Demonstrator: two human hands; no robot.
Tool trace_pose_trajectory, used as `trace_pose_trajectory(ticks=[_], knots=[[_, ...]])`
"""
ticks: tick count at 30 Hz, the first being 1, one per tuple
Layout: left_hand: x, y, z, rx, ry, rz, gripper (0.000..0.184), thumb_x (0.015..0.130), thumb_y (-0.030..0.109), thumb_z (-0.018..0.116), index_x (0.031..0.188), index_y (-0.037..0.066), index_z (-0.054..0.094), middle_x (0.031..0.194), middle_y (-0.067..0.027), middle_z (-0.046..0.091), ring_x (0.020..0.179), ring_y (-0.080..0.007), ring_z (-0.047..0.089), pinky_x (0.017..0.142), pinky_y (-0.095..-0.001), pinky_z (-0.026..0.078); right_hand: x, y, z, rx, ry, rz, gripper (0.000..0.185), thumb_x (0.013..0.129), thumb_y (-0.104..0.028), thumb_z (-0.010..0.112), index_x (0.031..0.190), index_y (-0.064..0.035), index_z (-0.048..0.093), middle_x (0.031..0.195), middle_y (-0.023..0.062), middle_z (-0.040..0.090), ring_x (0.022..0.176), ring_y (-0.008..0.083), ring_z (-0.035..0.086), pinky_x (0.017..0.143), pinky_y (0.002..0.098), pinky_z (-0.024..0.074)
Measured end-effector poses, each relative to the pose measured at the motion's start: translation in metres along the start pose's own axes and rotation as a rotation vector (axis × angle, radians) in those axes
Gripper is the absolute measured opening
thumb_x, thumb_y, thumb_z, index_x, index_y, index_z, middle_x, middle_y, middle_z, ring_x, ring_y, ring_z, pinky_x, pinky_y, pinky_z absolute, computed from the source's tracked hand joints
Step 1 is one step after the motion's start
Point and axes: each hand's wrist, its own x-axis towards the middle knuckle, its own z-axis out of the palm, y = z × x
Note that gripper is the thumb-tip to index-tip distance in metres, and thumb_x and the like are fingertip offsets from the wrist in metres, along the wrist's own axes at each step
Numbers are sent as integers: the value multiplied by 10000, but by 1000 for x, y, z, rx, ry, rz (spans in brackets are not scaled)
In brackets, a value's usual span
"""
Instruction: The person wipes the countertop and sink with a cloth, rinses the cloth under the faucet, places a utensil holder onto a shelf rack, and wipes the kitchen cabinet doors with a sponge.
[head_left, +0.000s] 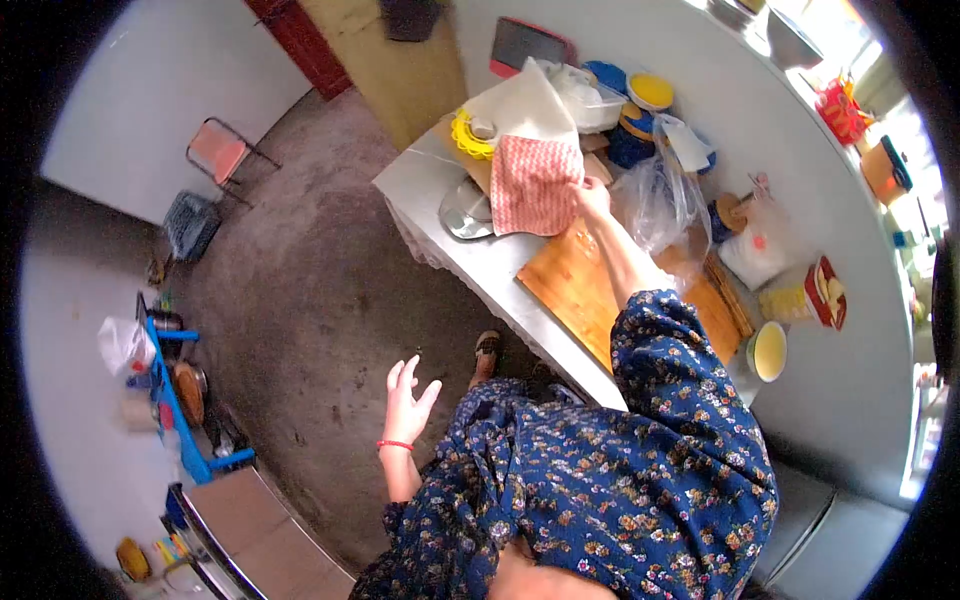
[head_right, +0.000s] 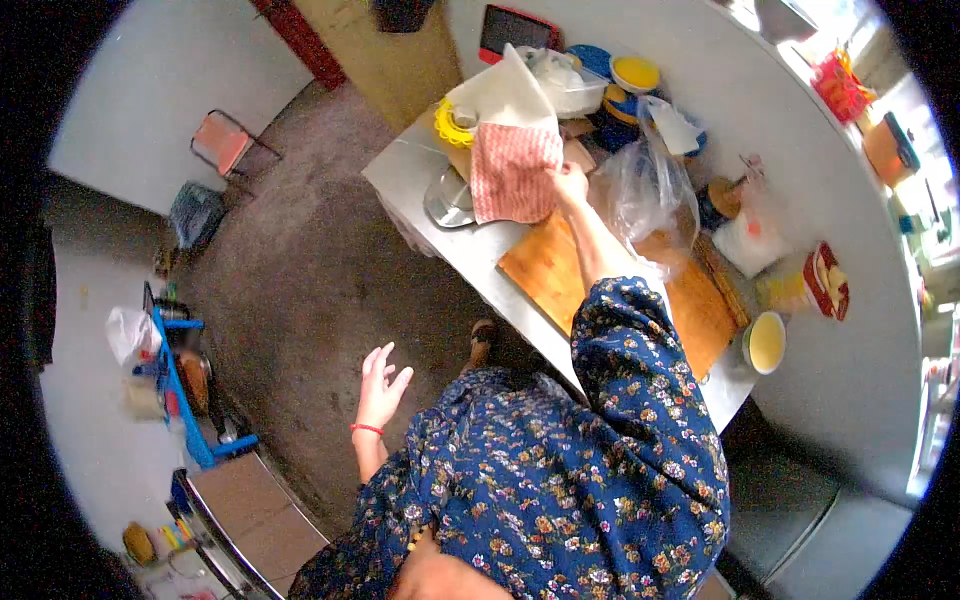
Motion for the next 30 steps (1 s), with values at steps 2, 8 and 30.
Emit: trace_pose_trajectory(ticks=[2,8,30], knots=[[18,-8,12,-115,3,71,566,828,236,636,1316,97,384,1351,-167,311,1047,-281,527,849,-356,462,-28,-31,-6,-146,13,-141,346,769,-202,611,1070,-32,585,913,104,647,808,203,614,758,329,479],[77,33,17,-1483,-351,-237,634,866,514,475,1384,212,268,1324,-130,374,1147,-286,457,905,-519,395,-197,-105,29,-123,-416,-842,322,831,-134,473,1145,-117,538,1003,174,581,947,343,558,849,418,449],[161,64,129,-643,-456,463,370,918,270,431,1209,43,407,1125,-110,500,1021,-205,500,887,-353,411,-263,-62,33,172,5,-370,230,843,-156,473,731,27,555,626,184,576,564,291,573,557,390,458]])
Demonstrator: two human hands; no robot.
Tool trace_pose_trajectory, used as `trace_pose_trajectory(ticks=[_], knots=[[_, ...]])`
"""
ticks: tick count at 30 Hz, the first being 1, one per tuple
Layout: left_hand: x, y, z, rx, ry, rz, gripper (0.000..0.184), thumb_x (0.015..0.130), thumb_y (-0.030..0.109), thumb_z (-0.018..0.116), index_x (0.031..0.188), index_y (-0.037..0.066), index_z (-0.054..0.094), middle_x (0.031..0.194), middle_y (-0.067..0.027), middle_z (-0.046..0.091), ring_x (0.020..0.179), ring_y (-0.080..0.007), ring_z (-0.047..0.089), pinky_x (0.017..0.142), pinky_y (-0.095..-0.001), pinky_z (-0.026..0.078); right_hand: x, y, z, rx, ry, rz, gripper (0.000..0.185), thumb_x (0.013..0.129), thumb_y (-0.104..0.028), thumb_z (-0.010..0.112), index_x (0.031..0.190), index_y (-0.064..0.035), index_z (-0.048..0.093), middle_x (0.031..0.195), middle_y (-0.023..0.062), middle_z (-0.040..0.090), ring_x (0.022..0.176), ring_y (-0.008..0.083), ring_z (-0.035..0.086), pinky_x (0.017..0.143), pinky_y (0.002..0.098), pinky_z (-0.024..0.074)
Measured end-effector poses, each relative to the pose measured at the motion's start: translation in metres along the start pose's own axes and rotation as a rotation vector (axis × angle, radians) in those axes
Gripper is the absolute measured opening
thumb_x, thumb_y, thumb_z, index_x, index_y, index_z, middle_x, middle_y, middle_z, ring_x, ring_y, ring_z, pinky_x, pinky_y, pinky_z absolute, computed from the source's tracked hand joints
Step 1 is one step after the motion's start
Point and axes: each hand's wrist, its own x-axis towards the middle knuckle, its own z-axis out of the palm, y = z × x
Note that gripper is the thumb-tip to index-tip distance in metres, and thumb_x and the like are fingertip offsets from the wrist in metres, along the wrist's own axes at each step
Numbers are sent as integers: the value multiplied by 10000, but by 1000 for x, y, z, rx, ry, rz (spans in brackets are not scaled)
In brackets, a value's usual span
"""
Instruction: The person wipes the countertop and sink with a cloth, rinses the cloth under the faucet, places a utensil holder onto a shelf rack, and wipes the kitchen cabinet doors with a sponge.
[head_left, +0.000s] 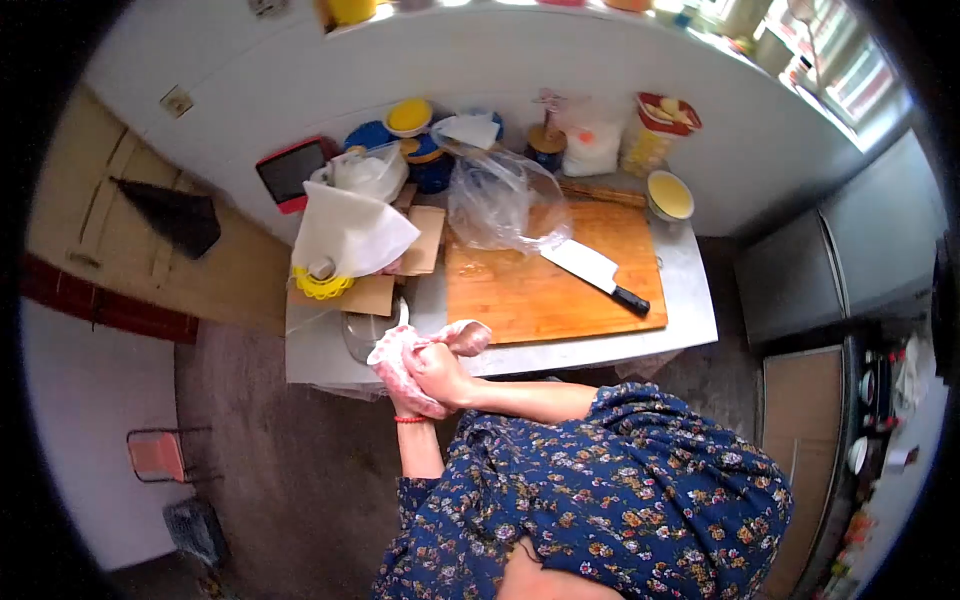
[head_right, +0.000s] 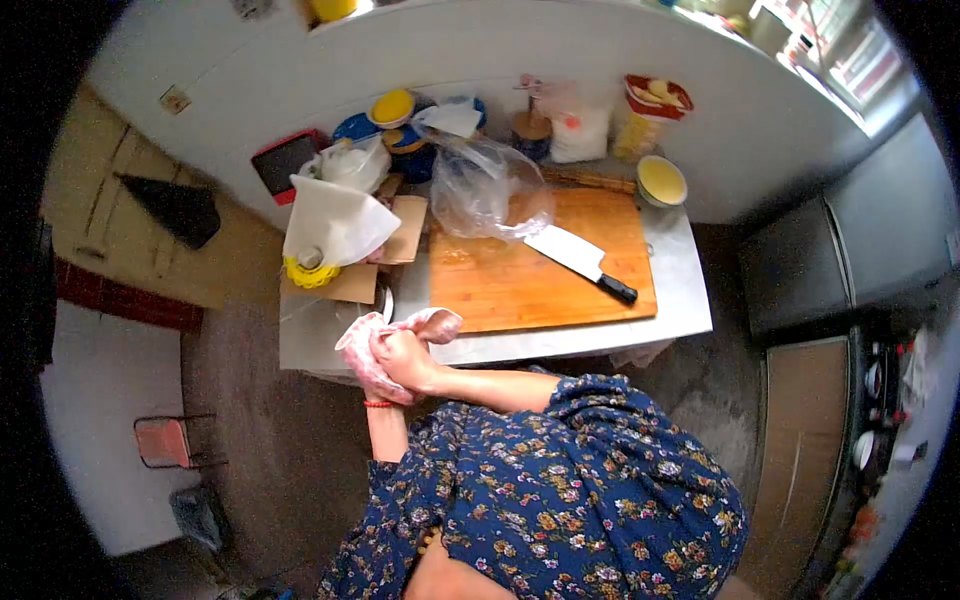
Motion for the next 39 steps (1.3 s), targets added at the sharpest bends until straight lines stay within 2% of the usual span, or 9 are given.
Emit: trace_pose_trajectory(ticks=[4,6,13,16,21,23,28,33,39], knots=[[2,-3,6,260,-22,182,335,928,240,412,1181,21,426,1106,-105,509,998,-194,507,885,-331,410,-5,14,-22,-353,-235,-21,250,829,-247,507,802,-9,579,765,219,596,701,322,597,642,377,477],[11,13,4,-115,22,-155,417,948,266,378,1280,14,360,1214,-119,474,1114,-207,474,972,-349,364,10,-19,-33,-200,-259,86,305,862,-285,490,988,-13,549,900,180,615,801,262,602,716,345,482],[-3,130,75,-616,152,277,581,948,297,379,1395,1,155,1444,-132,228,1322,-243,247,1095,-369,195,32,-24,-30,1288,-507,282,604,915,-270,453,1408,-58,175,1449,76,218,1323,162,221,1088,272,145],[-22,95,72,-1713,-225,-125,809,848,478,520,1415,71,110,1440,-123,237,1302,-250,287,1088,-384,224,30,-13,-79,138,-327,-640,852,715,-287,667,1392,-53,203,1418,87,255,1317,189,227,1102,323,112],[-23,45,88,-885,66,-76,657,864,357,561,1370,81,246,1286,-56,449,1176,-205,440,1019,-350,332,32,8,-49,1299,-281,458,341,865,-230,464,1030,60,535,864,191,613,756,241,602,693,310,503],[-36,48,105,-750,44,-68,333,928,228,486,1196,36,440,1082,-24,544,1020,-157,517,913,-313,416,22,10,-59,1206,-503,429,413,860,-294,428,1000,81,529,749,124,586,599,155,520,542,246,449],[-21,15,107,-601,119,-53,336,947,235,449,1198,11,449,1086,-69,549,991,-160,527,880,-300,419,28,58,-46,1444,-621,563,479,863,-355,419,965,101,526,743,122,583,557,133,495,496,221,417],[-13,-19,115,-293,186,9,332,951,160,407,1221,-33,425,1119,-96,521,1019,-186,509,889,-296,406,19,38,-73,1194,-117,408,349,884,-281,492,938,59,543,845,198,623,686,189,619,575,296,517],[0,7,114,418,-62,359,401,867,31,450,1262,-36,421,1192,-196,518,1116,-291,486,963,-358,356,27,93,-81,-141,185,-14,335,838,-358,574,742,-37,590,615,70,611,520,183,593,475,300,492]])
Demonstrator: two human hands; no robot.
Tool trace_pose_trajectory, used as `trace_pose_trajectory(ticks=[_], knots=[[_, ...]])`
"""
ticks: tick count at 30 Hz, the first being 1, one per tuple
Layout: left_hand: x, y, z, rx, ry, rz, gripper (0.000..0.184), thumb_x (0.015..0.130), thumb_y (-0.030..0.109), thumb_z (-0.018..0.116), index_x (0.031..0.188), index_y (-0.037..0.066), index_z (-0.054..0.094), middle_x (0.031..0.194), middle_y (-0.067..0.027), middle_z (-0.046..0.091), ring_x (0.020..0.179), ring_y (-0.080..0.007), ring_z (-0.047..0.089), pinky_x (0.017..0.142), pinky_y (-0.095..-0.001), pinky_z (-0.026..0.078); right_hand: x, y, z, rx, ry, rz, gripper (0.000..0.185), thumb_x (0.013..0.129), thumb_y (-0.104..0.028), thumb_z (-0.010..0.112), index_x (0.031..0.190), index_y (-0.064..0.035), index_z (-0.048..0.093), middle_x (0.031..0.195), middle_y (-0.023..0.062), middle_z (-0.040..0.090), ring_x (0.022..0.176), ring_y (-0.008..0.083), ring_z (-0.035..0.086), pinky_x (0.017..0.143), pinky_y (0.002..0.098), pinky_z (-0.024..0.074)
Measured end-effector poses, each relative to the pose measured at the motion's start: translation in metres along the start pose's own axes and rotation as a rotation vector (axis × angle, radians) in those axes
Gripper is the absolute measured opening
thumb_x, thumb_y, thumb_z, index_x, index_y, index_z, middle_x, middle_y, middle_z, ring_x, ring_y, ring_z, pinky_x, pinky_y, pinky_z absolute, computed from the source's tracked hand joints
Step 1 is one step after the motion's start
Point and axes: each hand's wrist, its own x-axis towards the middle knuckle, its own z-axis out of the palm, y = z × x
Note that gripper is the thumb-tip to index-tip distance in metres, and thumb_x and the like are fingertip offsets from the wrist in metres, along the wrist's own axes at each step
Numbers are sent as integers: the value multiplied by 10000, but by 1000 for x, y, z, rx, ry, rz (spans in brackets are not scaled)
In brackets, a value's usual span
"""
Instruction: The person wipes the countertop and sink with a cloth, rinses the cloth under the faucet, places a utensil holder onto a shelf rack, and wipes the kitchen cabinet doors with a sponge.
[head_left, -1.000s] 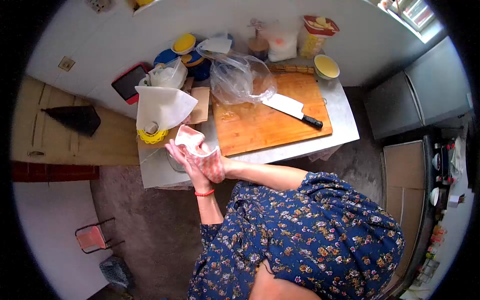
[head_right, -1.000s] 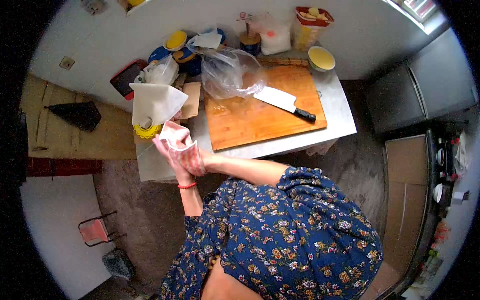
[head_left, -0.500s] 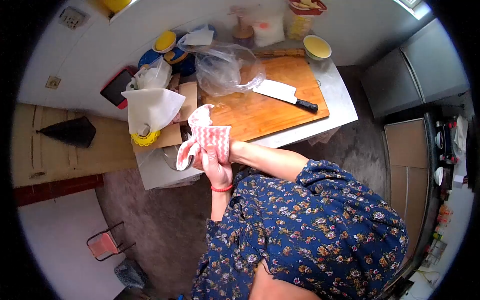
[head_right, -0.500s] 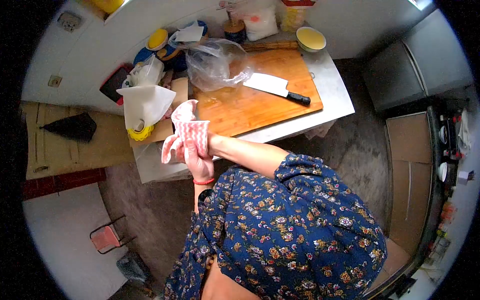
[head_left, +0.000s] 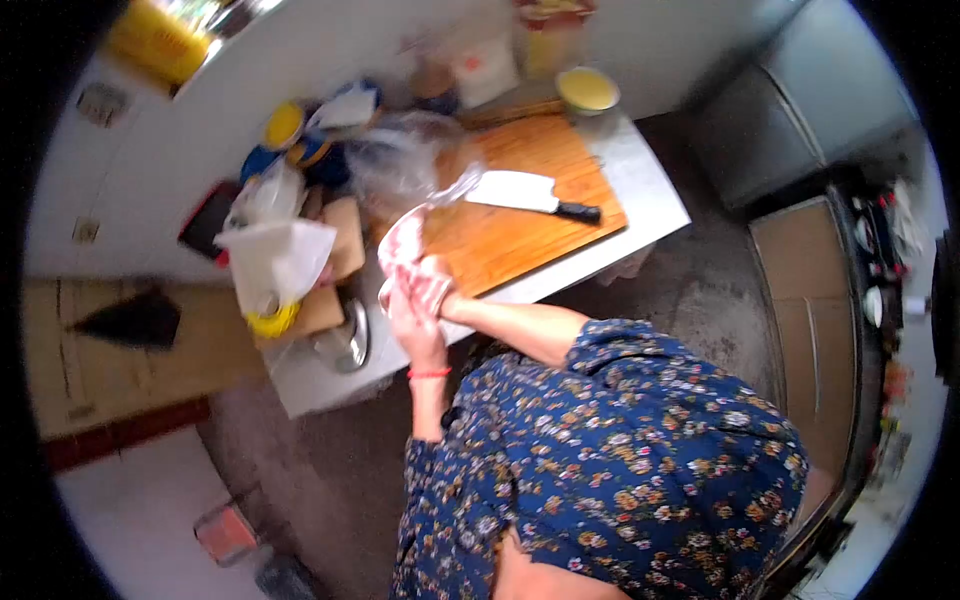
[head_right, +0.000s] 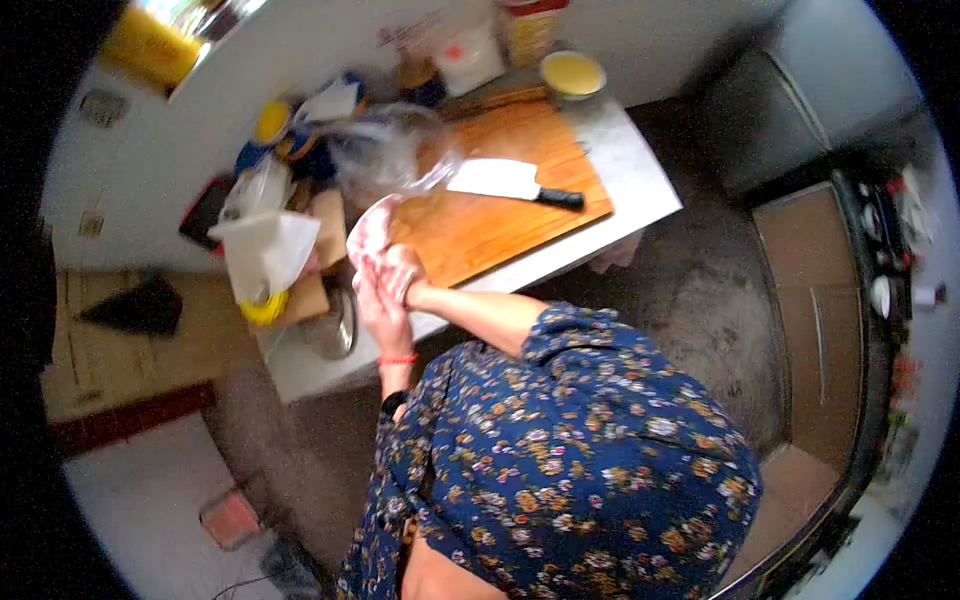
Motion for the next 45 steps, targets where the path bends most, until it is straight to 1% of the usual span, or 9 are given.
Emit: trace_pose_trajectory(ticks=[7,10,16,22,29,40,41,43,45], knots=[[40,10,-37,288,-229,136,475,858,72,521,1304,4,374,1384,-205,283,1270,-358,305,1000,-426,323,1,32,-52,-774,-223,571,899,649,-559,642,1353,-125,291,1336,179,378,1189,344,422,945,508,337],[89,68,-40,-129,-272,270,471,896,140,497,1318,-7,348,1403,-177,261,1247,-294,363,998,-418,344,-9,42,-104,-642,-406,675,405,788,-366,504,999,-40,616,1069,265,564,1021,387,542,839,482,439],[186,215,-60,-351,-189,950,732,888,555,332,1327,-30,298,1330,-284,332,1201,-412,395,1010,-538,316,-135,100,-202,-673,175,715,289,775,-252,514,925,-25,614,936,212,590,950,364,544,830,444,436],[238,291,-62,-619,137,1603,640,883,484,400,1285,-11,346,1276,-275,357,1153,-407,417,989,-552,321,-343,60,-246,-826,839,955,224,755,-231,542,691,-20,584,690,189,598,690,370,587,611,450,460],[238,297,-59,-555,228,1699,554,887,426,417,1253,14,365,1215,-235,390,1095,-380,446,955,-551,348,-551,112,-149,-793,357,1680,266,769,-246,479,794,-87,691,871,133,655,809,318,617,656,430,487],[219,277,-33,-547,260,1604,421,893,335,442,1203,54,395,1119,-174,443,1004,-337,492,902,-550,390,-520,133,-191,-795,67,1374,268,788,-339,519,831,-132,683,793,95,660,771,215,617,643,421,459],[220,276,-32,-542,273,1598,409,893,326,444,1198,57,397,1110,-169,448,995,-333,496,897,-549,394,-486,85,-189,-432,515,1515,366,735,-362,484,841,-65,668,932,171,635,898,313,602,763,407,474],[219,274,-32,-529,294,1605,386,894,310,449,1189,65,403,1093,-157,458,979,-325,505,887,-549,401,-504,173,-211,-774,381,1495,337,726,-354,505,823,-77,670,916,154,641,904,315,601,780,405,472],[220,271,-34,-539,325,1600,363,896,293,454,1180,72,408,1076,-146,467,962,-318,513,877,-549,409,-429,69,-222,-717,689,1358,234,701,-312,591,760,-102,674,808,111,649,780,258,618,711,367,489]])
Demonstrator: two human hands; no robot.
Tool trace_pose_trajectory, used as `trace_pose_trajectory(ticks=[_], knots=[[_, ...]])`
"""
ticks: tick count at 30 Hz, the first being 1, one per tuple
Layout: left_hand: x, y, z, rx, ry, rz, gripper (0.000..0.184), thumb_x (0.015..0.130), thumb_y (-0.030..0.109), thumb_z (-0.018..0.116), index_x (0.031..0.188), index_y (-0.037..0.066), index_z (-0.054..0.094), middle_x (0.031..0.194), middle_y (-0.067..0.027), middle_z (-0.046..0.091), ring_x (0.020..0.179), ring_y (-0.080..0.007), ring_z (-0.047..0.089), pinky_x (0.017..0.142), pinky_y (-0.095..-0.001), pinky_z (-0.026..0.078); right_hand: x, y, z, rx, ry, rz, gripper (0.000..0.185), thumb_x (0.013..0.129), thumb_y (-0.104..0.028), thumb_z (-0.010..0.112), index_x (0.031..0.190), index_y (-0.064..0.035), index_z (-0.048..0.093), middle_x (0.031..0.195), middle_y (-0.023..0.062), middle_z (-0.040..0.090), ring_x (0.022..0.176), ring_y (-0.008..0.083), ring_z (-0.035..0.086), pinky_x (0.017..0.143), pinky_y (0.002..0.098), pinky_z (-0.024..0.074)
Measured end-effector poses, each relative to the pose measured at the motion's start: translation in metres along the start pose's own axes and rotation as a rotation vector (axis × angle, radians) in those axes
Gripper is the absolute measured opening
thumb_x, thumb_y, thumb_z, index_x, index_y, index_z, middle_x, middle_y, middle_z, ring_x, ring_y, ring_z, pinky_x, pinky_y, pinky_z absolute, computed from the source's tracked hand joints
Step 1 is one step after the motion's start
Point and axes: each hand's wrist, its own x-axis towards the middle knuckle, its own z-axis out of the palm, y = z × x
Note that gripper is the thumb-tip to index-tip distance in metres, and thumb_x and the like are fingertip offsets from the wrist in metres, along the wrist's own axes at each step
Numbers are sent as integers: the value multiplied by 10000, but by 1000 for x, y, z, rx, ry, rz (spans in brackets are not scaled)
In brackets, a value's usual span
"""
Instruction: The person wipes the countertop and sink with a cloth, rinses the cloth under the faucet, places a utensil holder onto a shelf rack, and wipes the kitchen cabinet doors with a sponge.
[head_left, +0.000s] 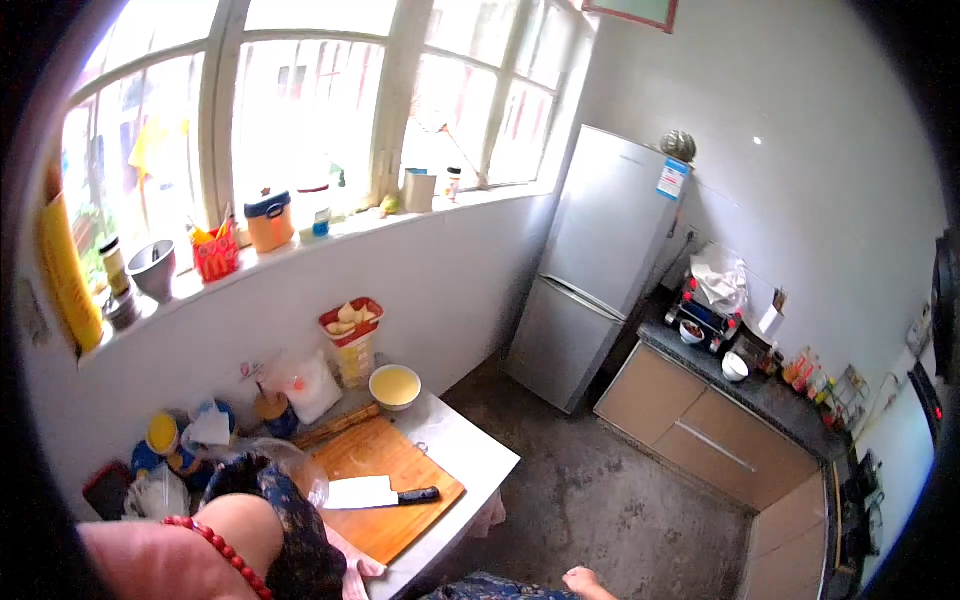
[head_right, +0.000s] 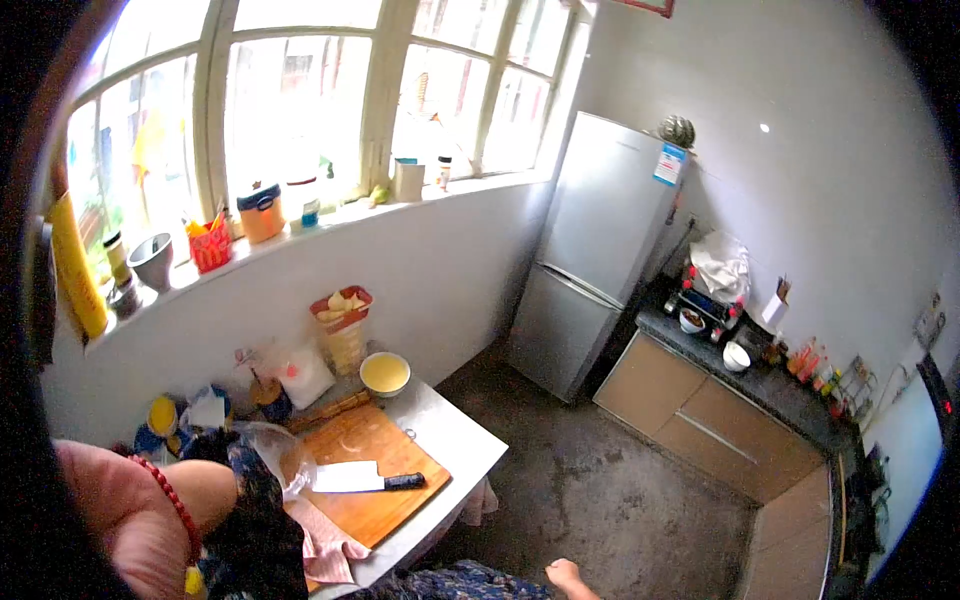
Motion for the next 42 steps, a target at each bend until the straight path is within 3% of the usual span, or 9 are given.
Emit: trace_pose_trajectory(ticks=[11,15,17,20,25,28,35,41,42], knots=[[-67,42,-6,69,219,-411,248,902,202,479,1129,111,438,980,-85,520,871,-275,559,824,-547,451,-14,17,25,-118,-335,52,215,713,-293,550,775,-137,685,864,109,658,859,301,613,804,395,463],[-160,109,51,-89,-880,-905,254,733,21,553,987,17,548,854,-186,562,896,-347,554,807,-415,446,-69,55,44,46,-129,125,223,694,-299,570,822,-154,680,853,107,651,806,257,625,706,369,486],[-261,169,26,-406,-1802,-1041,405,790,308,586,1058,7,541,940,-226,575,958,-393,547,835,-465,426,-96,86,63,146,-76,292,272,735,-337,541,865,-140,675,893,105,648,814,269,619,711,364,484],[-331,243,-3,-785,-2100,-1143,644,790,534,536,1160,9,505,1066,-260,574,1023,-389,545,889,-437,419,-119,169,122,-104,-285,112,272,757,-320,531,874,-113,665,880,114,637,774,275,606,671,377,480],[-316,244,-14,-636,-2052,-948,580,786,504,564,1099,16,535,1007,-262,588,958,-397,568,819,-448,455,-159,247,196,-400,-200,-426,145,779,-147,554,800,-60,667,778,103,641,632,254,590,540,393,475],[-298,210,14,-363,-2052,-960,471,792,453,558,967,18,592,904,-243,617,868,-388,596,754,-447,481,-132,200,142,-499,-965,-214,145,780,-135,550,765,-48,665,756,114,636,627,257,585,539,390,471],[-205,215,137,-66,-1964,-853,416,777,410,603,1016,71,572,956,-192,603,878,-349,600,747,-436,488,-87,255,122,-348,-19,-484,160,851,-183,543,872,-45,622,760,55,636,711,186,609,652,302,497],[-190,351,255,-745,-1796,-734,432,810,326,583,1141,54,528,1061,-215,573,991,-357,553,822,-429,460,-82,310,96,1114,-100,747,186,813,-220,595,843,-45,652,745,116,620,683,261,586,612,374,475],[-174,374,277,-909,-1823,-740,472,818,327,577,1183,38,502,1086,-216,561,1003,-364,543,842,-409,452,-91,324,94,744,-11,420,197,820,-233,590,828,-45,649,721,109,608,661,258,582,593,375,470]])
